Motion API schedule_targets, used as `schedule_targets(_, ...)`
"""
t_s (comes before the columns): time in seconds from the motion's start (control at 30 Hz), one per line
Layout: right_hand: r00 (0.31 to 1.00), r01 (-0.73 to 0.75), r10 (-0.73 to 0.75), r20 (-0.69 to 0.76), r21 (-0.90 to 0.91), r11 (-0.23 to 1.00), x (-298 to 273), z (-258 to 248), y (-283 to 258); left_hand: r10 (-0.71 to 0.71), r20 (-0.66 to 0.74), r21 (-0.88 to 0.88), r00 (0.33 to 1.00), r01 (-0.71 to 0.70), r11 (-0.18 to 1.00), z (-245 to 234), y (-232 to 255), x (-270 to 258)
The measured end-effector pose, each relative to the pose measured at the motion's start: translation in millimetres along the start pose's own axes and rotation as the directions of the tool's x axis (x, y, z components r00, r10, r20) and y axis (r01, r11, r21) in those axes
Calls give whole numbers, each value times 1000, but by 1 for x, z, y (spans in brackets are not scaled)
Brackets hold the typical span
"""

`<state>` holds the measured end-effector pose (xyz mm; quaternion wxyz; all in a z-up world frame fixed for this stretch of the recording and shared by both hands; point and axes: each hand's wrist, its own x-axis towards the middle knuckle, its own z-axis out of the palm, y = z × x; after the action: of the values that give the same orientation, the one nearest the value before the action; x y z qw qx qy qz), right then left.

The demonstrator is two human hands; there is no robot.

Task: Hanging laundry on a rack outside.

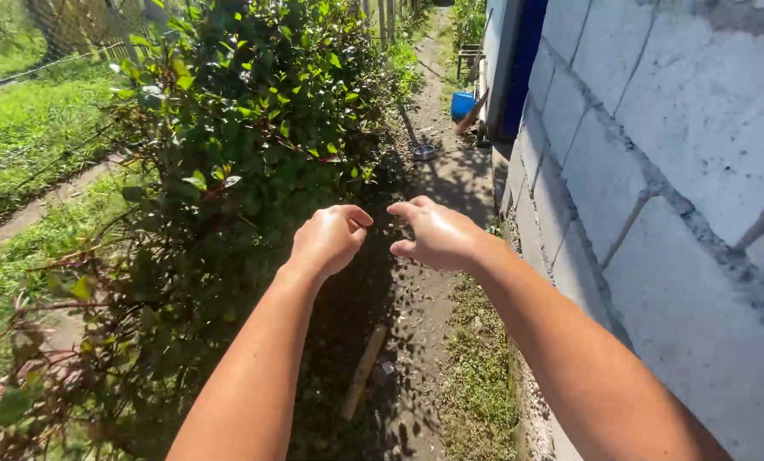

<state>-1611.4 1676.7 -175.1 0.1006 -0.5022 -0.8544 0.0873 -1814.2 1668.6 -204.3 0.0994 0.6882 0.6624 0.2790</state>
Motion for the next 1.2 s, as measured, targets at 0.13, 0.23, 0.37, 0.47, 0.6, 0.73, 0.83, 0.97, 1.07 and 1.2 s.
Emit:
schedule_targets(0.13, 999, 22, -21, -31, 48, 999, 73, -4, 39, 128, 20, -74, 992, -126, 989, 31, -12, 99)
schedule_targets(0.23, 998, 22, -21, -61, 17, 1000, 136, -37, 68, 261, -45, -152, 964, -265, 952, 41, -9, 198)
schedule_targets(0.37, 999, -47, 48, -15, 81, 996, 186, -39, 126, 407, -19, -191, 913, -403, 895, 96, -1, 288)
schedule_targets(0.47, 995, -59, 63, -73, 56, 997, 237, -52, 184, 449, -24, -250, 893, -440, 863, 134, 25, 364)
schedule_targets(0.6, 985, -150, 152, -75, 33, 988, 305, -64, 261, 523, -68, -211, 849, -525, 825, 187, 54, 468)
schedule_targets(0.73, 980, -161, 160, -117, 0, 987, 377, -76, 351, 580, -74, -232, 811, -580, 781, 231, 73, 570)
schedule_targets(0.83, 978, -168, 169, -126, 16, 986, 435, -90, 399, 600, -55, -234, 798, -595, 769, 246, 78, 642)
schedule_targets(0.97, 966, -200, 214, -144, 107, 974, 517, -100, 436, 568, 41, -265, 822, -539, 799, 257, 81, 729)
schedule_targets(1.07, 953, -212, 239, -186, 154, 965, 575, -98, 482, 592, 4, -233, 806, -575, 784, 293, 77, 805)
schedule_targets(1.2, 940, -216, 249, -234, 158, 964, 646, -97, 545, 647, 2, -277, 763, -621, 733, 340, 83, 907)
